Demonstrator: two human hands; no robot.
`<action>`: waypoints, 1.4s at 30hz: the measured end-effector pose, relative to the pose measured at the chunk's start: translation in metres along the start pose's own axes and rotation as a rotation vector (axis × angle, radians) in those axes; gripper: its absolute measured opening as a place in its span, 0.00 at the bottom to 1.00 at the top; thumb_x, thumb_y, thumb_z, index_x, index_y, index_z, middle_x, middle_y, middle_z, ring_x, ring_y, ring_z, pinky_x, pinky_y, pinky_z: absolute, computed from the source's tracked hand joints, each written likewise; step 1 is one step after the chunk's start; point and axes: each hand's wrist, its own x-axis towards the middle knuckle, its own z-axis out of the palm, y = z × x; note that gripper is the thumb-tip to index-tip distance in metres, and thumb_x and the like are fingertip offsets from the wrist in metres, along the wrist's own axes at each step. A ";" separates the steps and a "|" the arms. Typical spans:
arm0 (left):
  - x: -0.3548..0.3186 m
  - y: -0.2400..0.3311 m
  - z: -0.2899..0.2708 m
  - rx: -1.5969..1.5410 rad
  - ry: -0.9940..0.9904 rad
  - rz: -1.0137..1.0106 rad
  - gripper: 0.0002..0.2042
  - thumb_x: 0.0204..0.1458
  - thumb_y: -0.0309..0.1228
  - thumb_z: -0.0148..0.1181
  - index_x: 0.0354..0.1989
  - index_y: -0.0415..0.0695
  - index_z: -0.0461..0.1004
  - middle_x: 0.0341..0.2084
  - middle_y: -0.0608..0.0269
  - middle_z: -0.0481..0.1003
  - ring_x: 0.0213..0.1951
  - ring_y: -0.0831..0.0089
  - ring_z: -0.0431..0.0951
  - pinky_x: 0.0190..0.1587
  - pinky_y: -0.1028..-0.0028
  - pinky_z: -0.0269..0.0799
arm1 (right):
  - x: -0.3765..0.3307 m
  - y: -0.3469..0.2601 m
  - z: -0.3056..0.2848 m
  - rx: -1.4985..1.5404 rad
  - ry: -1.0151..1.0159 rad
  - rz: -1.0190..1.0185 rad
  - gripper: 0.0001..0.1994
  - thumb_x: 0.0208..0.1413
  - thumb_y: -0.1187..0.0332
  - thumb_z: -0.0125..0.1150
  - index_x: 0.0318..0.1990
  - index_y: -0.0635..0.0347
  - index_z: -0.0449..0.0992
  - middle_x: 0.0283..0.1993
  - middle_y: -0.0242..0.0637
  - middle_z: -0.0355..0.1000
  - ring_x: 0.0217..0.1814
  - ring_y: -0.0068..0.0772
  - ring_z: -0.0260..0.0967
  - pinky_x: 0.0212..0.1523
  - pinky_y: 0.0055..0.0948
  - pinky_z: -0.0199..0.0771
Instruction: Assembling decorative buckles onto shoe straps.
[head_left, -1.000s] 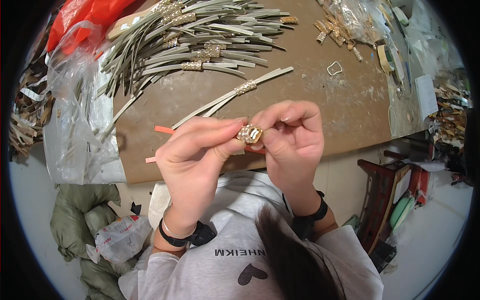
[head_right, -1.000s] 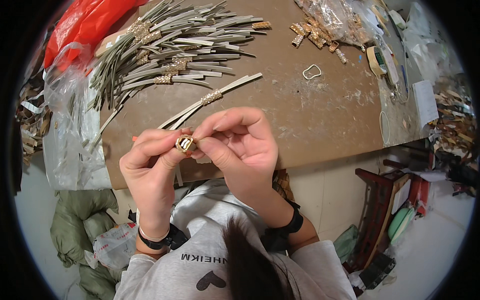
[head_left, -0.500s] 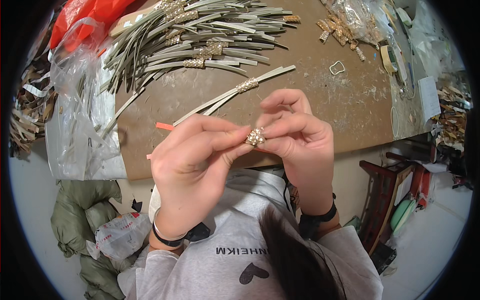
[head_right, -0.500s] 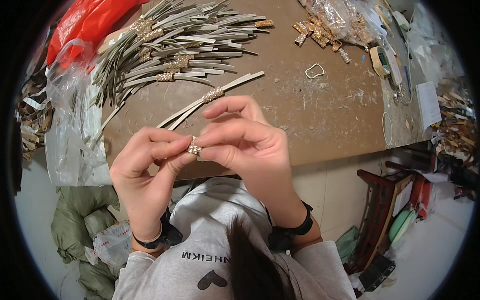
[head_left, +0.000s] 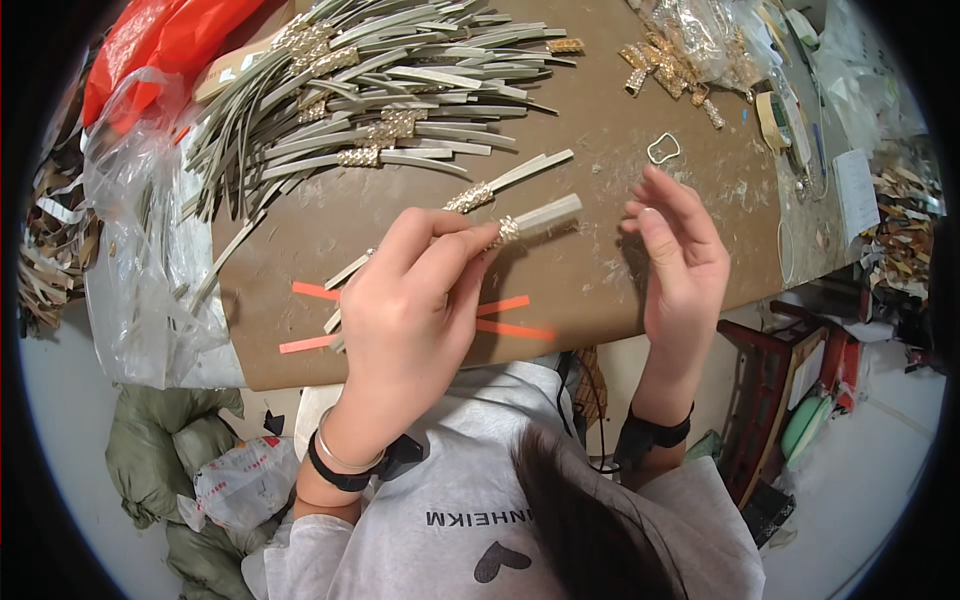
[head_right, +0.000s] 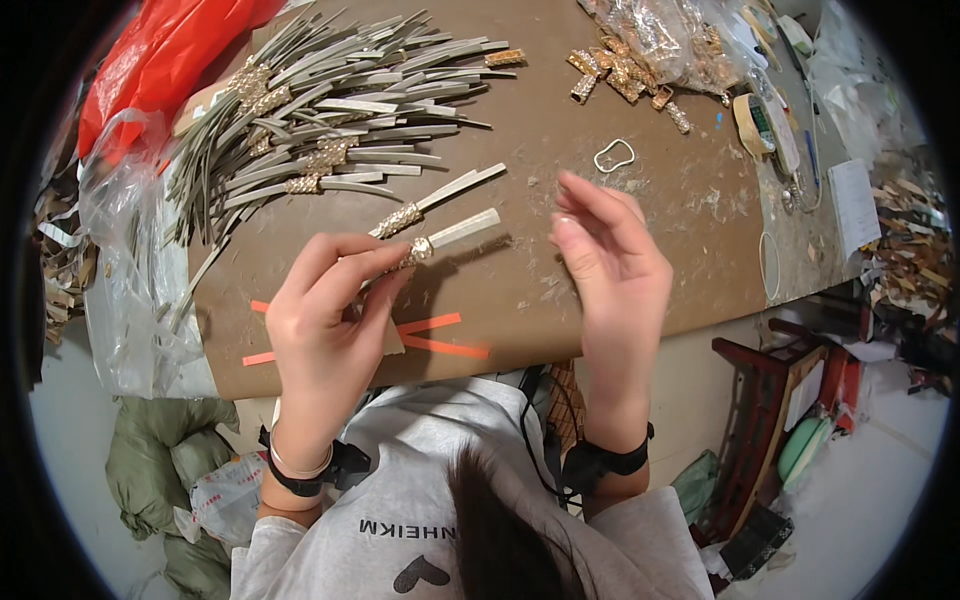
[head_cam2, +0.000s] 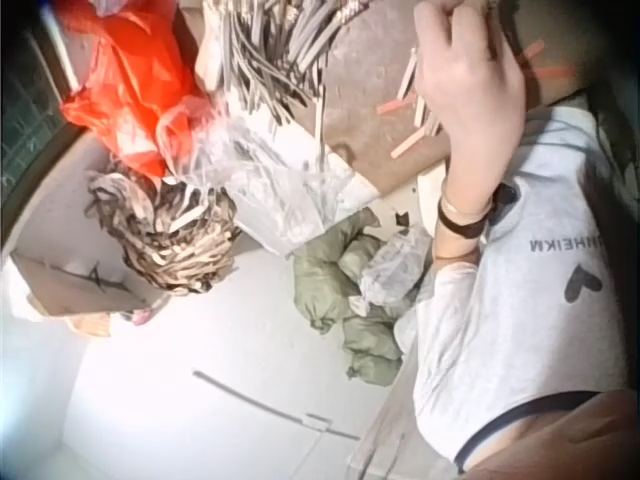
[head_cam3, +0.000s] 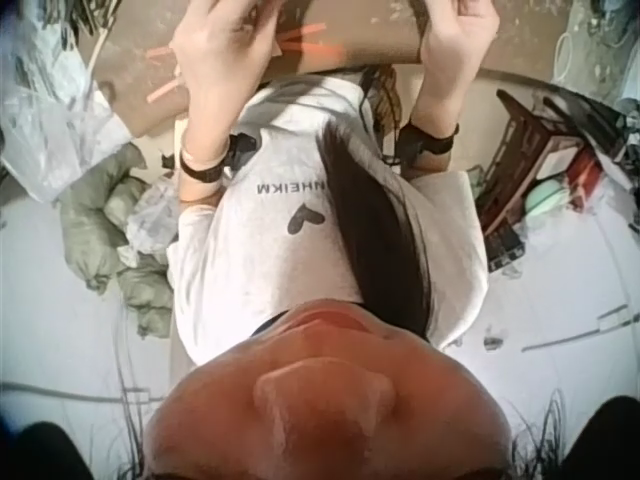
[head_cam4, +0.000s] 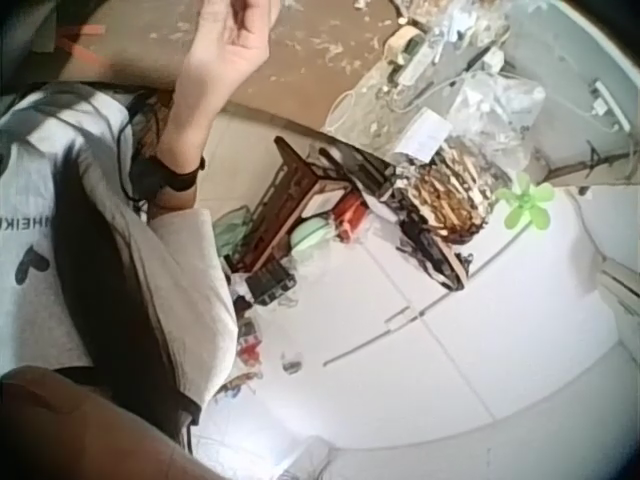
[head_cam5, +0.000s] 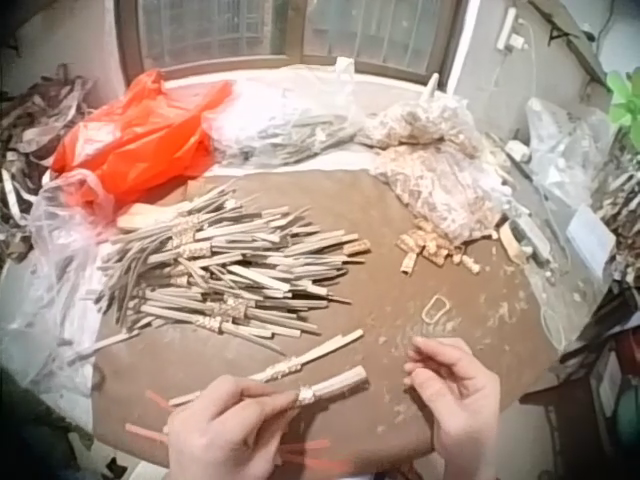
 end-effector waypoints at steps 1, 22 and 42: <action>0.000 -0.004 0.006 0.057 0.005 -0.002 0.07 0.44 0.21 0.63 0.33 0.42 0.77 0.29 0.65 0.74 0.24 0.68 0.74 0.26 0.73 0.69 | 0.002 0.002 -0.006 -0.116 0.040 -0.037 0.10 0.55 0.81 0.55 0.44 0.68 0.76 0.46 0.35 0.67 0.47 0.23 0.67 0.47 0.20 0.69; 0.005 -0.021 0.034 0.179 0.051 0.017 0.11 0.41 0.18 0.64 0.35 0.40 0.79 0.29 0.63 0.72 0.20 0.74 0.71 0.22 0.75 0.66 | 0.012 0.032 0.007 -0.788 -0.442 -0.522 0.22 0.34 0.85 0.55 0.42 0.60 0.71 0.52 0.36 0.72 0.45 0.40 0.67 0.43 0.33 0.68; 0.001 -0.021 0.030 0.098 0.058 -0.051 0.10 0.41 0.17 0.65 0.34 0.38 0.79 0.29 0.62 0.72 0.23 0.73 0.74 0.25 0.75 0.70 | 0.011 0.029 0.018 -0.876 -0.364 -0.488 0.17 0.41 0.83 0.57 0.41 0.58 0.71 0.52 0.31 0.73 0.42 0.37 0.66 0.41 0.31 0.67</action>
